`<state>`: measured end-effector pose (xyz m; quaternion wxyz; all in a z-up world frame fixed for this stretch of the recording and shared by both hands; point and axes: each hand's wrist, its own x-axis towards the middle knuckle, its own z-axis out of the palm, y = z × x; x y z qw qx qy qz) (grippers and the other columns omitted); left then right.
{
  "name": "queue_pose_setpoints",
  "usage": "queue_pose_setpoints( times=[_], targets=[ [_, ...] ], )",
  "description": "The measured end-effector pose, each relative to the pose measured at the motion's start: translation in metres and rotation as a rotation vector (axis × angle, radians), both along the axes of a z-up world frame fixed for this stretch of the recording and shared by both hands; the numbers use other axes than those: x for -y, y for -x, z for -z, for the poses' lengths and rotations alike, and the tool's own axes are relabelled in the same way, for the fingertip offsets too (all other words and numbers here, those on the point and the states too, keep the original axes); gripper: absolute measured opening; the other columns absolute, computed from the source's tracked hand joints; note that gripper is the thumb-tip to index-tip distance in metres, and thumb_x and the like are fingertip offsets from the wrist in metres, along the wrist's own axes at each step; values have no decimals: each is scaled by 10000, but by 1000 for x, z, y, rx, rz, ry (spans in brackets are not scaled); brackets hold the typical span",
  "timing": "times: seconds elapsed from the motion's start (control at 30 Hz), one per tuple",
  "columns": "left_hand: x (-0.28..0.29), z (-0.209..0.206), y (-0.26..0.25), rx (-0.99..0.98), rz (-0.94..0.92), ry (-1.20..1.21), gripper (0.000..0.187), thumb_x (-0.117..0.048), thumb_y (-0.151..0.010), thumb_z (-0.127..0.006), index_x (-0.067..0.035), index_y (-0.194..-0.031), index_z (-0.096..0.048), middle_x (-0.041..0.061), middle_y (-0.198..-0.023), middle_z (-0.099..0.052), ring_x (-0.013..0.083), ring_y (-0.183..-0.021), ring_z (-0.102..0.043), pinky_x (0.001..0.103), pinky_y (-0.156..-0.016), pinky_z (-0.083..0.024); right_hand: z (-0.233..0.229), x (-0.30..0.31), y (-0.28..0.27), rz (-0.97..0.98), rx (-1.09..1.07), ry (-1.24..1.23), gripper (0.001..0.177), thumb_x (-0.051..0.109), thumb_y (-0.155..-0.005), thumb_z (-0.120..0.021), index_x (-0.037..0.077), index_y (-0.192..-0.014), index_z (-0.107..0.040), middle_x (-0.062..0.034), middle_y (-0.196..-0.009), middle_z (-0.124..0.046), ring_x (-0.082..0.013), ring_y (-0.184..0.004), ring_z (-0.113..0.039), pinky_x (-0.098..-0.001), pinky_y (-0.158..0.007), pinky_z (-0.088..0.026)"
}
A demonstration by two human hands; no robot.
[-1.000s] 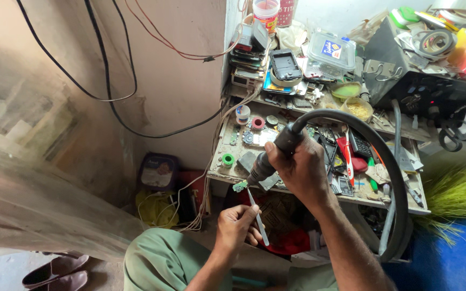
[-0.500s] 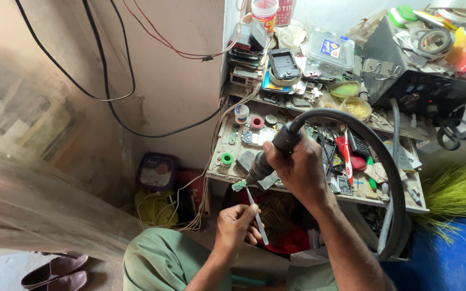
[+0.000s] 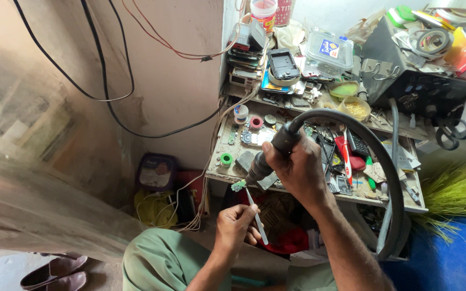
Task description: The person sits on the floor and uses a hot air gun to heat a small green circuit board. They then use a toothbrush to scrub the board and tweezers to pick at components. The person handles the circuit board and tools on a cluttered workbench.
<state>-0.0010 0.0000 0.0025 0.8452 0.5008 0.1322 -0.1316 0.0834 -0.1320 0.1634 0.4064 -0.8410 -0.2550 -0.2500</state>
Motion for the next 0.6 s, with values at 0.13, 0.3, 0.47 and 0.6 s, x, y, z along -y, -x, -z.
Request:
queue_pose_setpoints(
  times=[0.13,0.3,0.47,0.6],
  targets=[
    [0,-1,0,-9,1,-5,278,-230,-983,-654,26,-913,-737,85,-648,-690,109,-462,-625,242,-397,-474,-2,0,1,16,-4,20,248,213,-956,-739,34,-860,-597,-65,-694,-609,-151,-592,-631,-317,-574,-518],
    [2,9,-1,-12,10,15,274,-229,-983,-656,27,-924,-736,87,-662,-700,118,-466,-636,244,-399,-478,-2,1,1,41,-28,-2,262,227,-941,-739,24,-865,-593,-58,-676,-602,-123,-580,-606,-315,-556,-509],
    [1,23,1,8,42,19,283,-249,-985,-658,17,-936,-741,111,-681,-713,130,-467,-657,250,-394,-493,-8,20,2,45,10,-114,206,219,-1001,-704,47,-929,-615,-10,-753,-617,-90,-653,-575,-272,-594,-482],
    [-1,25,5,71,79,49,283,-250,-983,-661,21,-963,-742,114,-716,-739,125,-476,-659,244,-397,-495,-20,44,11,89,-167,-612,219,248,-996,-704,81,-1074,-586,14,-809,-625,-78,-629,-531,-230,-532,-416]
  ],
)
